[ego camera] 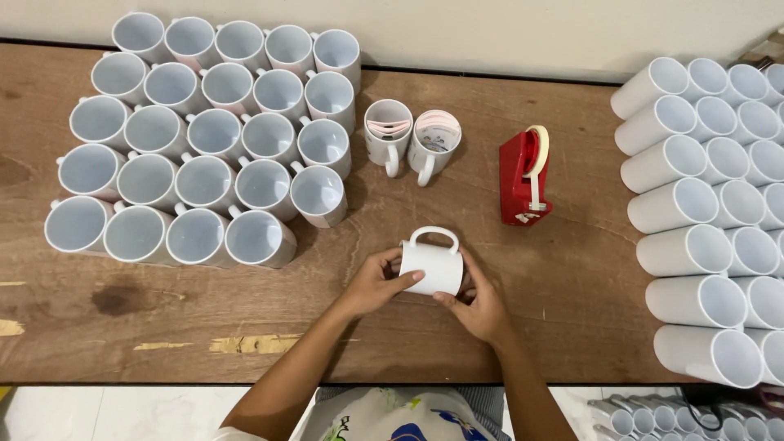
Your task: The person applies a white paper label to a white mug using a red tape dispenser. They smooth the label around the mug's body and handle, then place the mug among others on the table. The process is repeated with another mug.
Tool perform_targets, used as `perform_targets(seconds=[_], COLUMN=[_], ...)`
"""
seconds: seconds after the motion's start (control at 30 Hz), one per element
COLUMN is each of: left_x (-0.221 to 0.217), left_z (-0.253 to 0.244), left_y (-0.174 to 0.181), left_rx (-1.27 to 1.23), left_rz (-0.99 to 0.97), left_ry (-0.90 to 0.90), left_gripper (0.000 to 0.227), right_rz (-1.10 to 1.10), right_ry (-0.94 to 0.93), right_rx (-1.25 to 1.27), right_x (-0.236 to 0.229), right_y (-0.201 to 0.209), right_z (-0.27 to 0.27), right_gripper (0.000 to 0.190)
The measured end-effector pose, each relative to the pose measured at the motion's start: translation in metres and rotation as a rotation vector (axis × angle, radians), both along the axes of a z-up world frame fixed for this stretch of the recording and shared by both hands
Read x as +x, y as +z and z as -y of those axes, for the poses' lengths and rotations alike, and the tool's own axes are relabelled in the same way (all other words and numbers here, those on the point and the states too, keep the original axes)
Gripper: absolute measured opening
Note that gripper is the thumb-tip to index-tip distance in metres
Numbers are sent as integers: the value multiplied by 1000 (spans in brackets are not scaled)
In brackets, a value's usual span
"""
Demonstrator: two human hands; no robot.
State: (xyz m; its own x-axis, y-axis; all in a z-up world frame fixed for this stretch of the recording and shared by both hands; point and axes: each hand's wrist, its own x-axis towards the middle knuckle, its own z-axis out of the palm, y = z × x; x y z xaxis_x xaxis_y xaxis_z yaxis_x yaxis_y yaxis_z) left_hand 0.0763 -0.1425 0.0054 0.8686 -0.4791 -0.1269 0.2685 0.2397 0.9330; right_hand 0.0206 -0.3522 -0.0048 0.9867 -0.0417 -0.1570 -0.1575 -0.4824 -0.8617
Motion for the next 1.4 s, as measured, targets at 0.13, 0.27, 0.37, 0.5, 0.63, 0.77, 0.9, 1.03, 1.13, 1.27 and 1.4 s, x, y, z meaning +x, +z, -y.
perform_targets(seconds=[0.13,0.27,0.37,0.5,0.63,0.77,0.9,1.03,1.13,1.27,1.4], left_x=[-1,-1,-3,-4,-5,-6,-4,-6,-6,-5,-4], left_z=[-9,-13,-11,-12,-9,-7,-8,-8,-8,-8,-6], left_y=[-3,-11,-27,-24,-42,-39,-31,-23,-27,-25,-31], left_rx=[-7,-8,-46,-30,12,41,69,76,32,52,50], left_rz=[25,19,32,86,156,196,221,224,264,313,318], left_ry=[-12,5,22,16,44,180,229,251,280,310,314], left_gripper=[42,41,37,33,30,22,22,21,14,13,14], right_rz=[-31,-45,-11,9,73,81,346,459,610,645,604], right_ry=[27,43,69,107,140,55,-34,128,248,326,404], right_rx=[-68,-81,-100,-138,-141,-141,-125,-207,-322,-426,-549], right_x=[9,8,12,17,24,46,95,144,183,214,211], right_y=[13,14,21,23,47,80,87,112,98,86,116], right_z=[-7,-12,-14,-13,-14,4,17,-14,-24,-37,-59], right_gripper=[91,88,86,83,82,89,49,28,27,18,18])
